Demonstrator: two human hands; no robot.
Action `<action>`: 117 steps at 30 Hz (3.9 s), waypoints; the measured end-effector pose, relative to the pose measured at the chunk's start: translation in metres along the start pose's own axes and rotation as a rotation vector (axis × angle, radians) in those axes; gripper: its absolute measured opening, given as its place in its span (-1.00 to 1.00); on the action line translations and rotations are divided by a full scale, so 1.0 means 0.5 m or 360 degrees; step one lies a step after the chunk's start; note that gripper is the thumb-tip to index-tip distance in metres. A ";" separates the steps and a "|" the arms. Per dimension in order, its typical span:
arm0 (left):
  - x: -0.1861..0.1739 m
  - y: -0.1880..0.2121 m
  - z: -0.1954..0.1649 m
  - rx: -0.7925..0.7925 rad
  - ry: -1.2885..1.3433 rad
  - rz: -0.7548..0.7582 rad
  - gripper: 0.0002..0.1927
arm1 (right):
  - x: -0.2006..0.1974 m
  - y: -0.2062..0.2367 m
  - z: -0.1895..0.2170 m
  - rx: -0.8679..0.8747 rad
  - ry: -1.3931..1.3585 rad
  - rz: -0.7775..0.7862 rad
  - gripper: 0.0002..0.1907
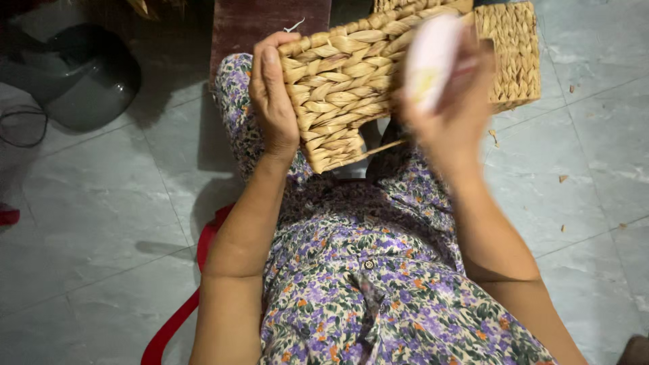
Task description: The person sits cross-legged on a red chair and uses a pink brush to repeatedly rub the surface of a rectangular woven basket. The basket is held on the lap and rotated to access different sides while brushing continues.
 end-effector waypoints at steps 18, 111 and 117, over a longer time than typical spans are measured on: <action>0.009 -0.002 -0.026 -0.0085 -0.0029 0.0056 -0.57 | -0.084 0.013 -0.038 0.0106 0.0094 0.0004 -0.18; -0.005 -0.001 -0.020 -0.0046 -0.0073 -0.0069 -0.56 | 0.127 0.071 0.165 -0.0375 0.0573 0.0433 -0.06; -0.008 0.000 -0.021 -0.0026 -0.0191 0.0036 -0.53 | 0.092 0.012 0.135 -0.0210 0.0540 0.0401 -0.14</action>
Point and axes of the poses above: each hand's wrist, its own y-axis away from the middle knuckle, its own x-axis out of the palm, z = x × y, the point moved 1 cm from there along -y, towards the middle knuckle, and after that the axes turned 11 degrees about x, right-handed, at the moved point
